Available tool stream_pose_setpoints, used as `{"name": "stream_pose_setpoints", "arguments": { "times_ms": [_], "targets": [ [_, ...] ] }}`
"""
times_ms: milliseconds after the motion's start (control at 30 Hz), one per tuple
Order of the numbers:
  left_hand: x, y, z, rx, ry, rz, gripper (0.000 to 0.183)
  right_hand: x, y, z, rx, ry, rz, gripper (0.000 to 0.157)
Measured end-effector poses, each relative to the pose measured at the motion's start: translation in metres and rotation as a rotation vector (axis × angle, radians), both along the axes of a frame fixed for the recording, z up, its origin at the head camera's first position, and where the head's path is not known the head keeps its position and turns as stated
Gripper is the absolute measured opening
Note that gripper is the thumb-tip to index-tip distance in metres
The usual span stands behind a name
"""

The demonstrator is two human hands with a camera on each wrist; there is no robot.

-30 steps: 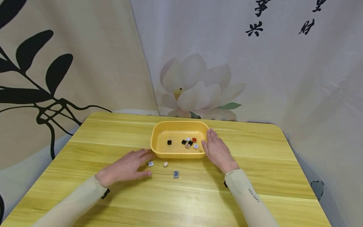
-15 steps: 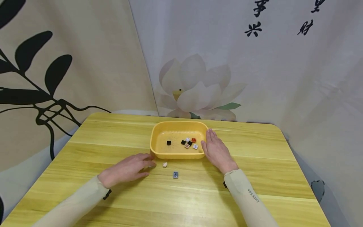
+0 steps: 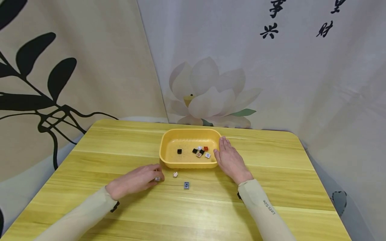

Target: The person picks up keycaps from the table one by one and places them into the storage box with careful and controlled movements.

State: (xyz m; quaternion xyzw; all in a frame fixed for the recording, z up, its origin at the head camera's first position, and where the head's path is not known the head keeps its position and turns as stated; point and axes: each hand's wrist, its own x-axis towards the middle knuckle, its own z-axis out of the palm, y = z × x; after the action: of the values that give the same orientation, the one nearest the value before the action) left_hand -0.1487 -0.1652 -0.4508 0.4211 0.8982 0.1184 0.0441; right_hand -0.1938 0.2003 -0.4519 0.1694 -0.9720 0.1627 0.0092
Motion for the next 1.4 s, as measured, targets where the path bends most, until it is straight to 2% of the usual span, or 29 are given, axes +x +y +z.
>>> {"name": "stream_pose_setpoints", "arguments": {
  "times_ms": [333, 633, 833, 967, 1167, 1400],
  "targets": [
    [0.0, 0.004, 0.001, -0.002, -0.009, 0.033, 0.009, 0.0, 0.0, 0.001, -0.003, 0.005, -0.001, 0.064],
    [-0.002, 0.012, 0.006, 0.047, 0.063, 0.024, 0.009, 0.003, 0.0, 0.001, -0.021, 0.004, -0.009, 0.064],
    [-0.002, 0.022, 0.017, 0.094, 0.132, -0.019, 0.012, 0.004, -0.001, 0.0, -0.027, 0.002, -0.018, 0.063],
    [-0.005, 0.031, 0.025, 0.128, 0.162, -0.02, 0.012, 0.004, -0.001, 0.0, -0.029, 0.007, -0.02, 0.063],
    [-0.014, 0.044, 0.038, 0.221, 0.203, 0.015, 0.019, 0.004, -0.002, -0.001, -0.035, 0.015, -0.019, 0.062],
    [-0.026, 0.059, 0.047, 0.252, 0.235, 0.086, 0.02, 0.005, -0.002, -0.001, -0.03, 0.021, -0.021, 0.063]
  ]
}}
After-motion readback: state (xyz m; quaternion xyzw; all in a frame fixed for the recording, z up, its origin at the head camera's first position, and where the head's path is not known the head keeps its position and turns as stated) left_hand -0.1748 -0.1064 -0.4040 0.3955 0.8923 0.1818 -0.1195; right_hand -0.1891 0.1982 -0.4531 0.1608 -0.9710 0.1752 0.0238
